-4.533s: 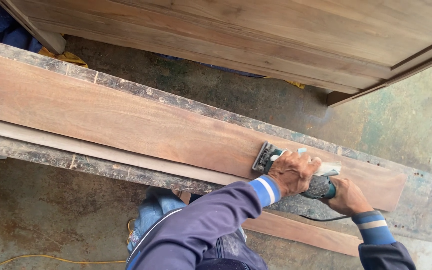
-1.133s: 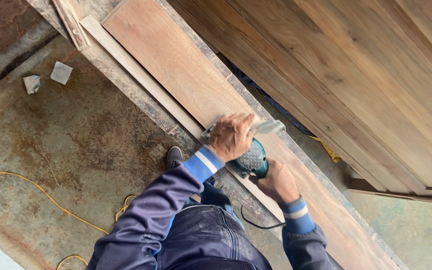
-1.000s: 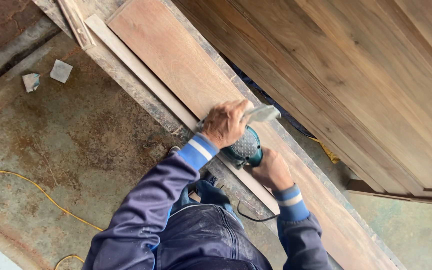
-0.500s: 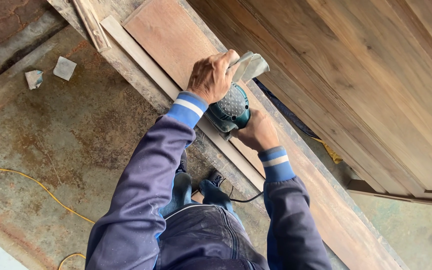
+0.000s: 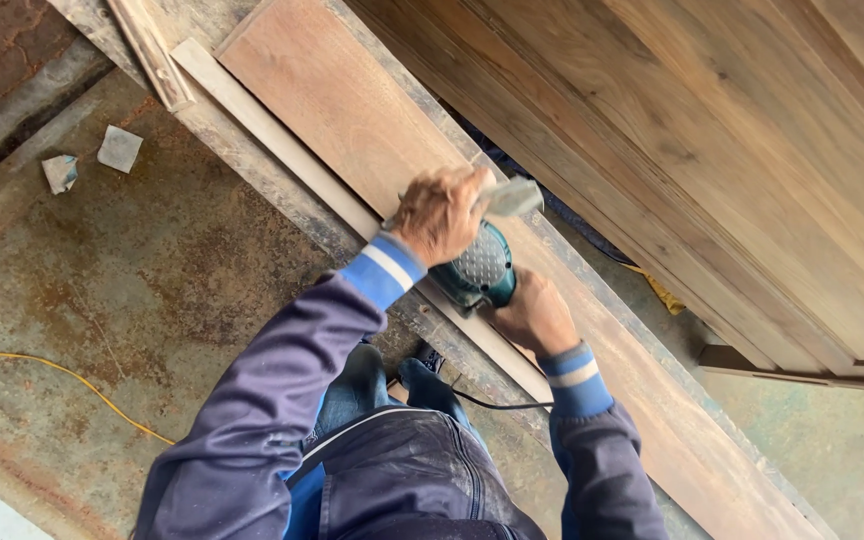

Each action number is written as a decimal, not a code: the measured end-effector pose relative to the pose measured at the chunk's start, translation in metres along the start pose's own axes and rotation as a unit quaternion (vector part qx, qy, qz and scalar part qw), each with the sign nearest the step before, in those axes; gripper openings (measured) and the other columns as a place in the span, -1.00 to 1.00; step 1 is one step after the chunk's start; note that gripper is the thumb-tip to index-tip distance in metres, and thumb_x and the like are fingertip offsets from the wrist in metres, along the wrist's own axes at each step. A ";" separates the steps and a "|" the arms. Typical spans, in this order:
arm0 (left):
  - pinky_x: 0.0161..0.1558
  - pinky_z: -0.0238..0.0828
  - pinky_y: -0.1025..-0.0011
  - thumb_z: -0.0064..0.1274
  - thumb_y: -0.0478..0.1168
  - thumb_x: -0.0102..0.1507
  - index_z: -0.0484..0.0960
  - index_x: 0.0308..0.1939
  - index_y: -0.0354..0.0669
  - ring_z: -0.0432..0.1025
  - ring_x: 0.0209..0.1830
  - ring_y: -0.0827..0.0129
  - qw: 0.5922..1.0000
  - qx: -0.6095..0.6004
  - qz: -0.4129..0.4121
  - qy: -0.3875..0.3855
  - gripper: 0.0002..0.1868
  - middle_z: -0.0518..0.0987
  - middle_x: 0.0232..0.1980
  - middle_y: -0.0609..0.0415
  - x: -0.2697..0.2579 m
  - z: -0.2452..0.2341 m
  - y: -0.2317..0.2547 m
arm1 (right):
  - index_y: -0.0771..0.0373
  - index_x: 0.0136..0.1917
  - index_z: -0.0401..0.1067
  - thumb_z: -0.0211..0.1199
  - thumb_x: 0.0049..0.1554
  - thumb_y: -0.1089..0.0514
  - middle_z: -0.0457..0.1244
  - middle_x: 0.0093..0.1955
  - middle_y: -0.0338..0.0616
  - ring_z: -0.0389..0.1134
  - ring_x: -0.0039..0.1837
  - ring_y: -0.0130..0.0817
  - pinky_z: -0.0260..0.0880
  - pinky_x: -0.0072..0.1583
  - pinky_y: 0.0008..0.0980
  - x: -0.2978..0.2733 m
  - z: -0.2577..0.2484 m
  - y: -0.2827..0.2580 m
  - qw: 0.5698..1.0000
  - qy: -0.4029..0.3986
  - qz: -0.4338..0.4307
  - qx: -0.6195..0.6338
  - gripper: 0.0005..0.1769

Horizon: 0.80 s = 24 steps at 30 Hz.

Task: The recorder is sanding wood boards manually with sandpaper and using an electric sander.

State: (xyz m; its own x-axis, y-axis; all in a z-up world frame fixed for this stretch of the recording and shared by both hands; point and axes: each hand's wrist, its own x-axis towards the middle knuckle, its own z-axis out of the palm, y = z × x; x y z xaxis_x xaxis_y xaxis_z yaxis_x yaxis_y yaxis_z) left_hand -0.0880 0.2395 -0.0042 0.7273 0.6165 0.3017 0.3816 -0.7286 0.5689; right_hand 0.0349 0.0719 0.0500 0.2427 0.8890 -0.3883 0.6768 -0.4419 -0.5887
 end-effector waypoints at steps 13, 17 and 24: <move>-0.39 0.36 0.24 0.12 -0.23 0.30 0.56 -0.17 -0.17 0.44 -0.47 0.30 0.998 -0.043 0.005 -0.042 -0.89 0.56 -0.41 0.02 -0.073 0.073 0.157 | 0.18 -0.01 0.49 0.49 -0.07 0.05 0.45 -0.23 -0.07 0.52 -0.21 -0.20 0.57 -0.05 -0.23 -0.123 -0.022 0.122 0.982 -0.112 0.145 -0.054 -0.62; -0.32 0.40 0.23 0.13 -0.22 0.22 0.58 -0.08 -0.23 0.47 -0.39 0.25 0.996 -0.073 0.047 -0.023 -0.76 0.59 -0.29 -0.05 -0.081 0.107 0.201 | 0.20 0.02 0.51 0.51 -0.16 0.10 0.47 -0.26 -0.02 0.54 -0.22 -0.21 0.54 -0.07 -0.22 -0.160 -0.043 0.164 0.989 -0.082 0.121 -0.014 -0.54; -0.26 0.46 0.18 0.08 -0.22 0.18 0.62 -0.04 -0.24 0.51 -0.33 0.18 0.984 -0.098 0.138 -0.058 -0.71 0.61 -0.24 -0.12 -0.065 0.160 0.273 | 0.29 -0.15 0.54 0.59 -0.18 0.02 0.45 -0.27 0.05 0.53 -0.23 -0.15 0.51 -0.06 -0.18 -0.215 -0.065 0.262 0.979 -0.058 0.186 -0.054 -0.58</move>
State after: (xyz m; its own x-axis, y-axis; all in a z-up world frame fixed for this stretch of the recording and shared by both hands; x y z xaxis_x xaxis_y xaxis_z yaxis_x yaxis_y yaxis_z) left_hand 0.0603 -0.0476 0.0092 0.8526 0.3567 0.3818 0.0513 -0.7844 0.6182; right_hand 0.2054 -0.2275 0.0250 0.4104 0.6463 -0.6433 0.6270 -0.7123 -0.3155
